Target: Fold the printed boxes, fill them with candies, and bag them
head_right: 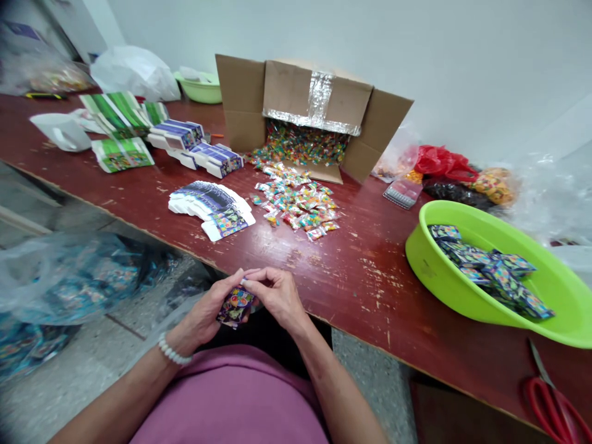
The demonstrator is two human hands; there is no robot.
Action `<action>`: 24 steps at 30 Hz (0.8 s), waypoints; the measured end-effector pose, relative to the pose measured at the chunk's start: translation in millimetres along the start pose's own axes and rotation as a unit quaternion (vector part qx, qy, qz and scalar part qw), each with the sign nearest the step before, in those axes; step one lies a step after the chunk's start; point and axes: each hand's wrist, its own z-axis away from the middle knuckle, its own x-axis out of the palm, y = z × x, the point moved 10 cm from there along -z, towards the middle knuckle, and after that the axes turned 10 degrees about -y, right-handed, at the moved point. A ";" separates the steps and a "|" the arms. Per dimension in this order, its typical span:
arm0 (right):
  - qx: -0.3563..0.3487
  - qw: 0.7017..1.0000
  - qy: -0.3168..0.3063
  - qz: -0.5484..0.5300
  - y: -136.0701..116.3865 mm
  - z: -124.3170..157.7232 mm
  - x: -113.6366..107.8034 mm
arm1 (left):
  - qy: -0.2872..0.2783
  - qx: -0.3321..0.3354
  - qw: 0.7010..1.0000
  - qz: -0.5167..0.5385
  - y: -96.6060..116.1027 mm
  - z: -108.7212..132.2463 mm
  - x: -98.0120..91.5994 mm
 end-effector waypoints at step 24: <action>-0.118 0.850 -0.042 0.511 -8.0 -12.8 75.5 | 0.102 0.066 0.984 0.128 22.3 7.5 -48.3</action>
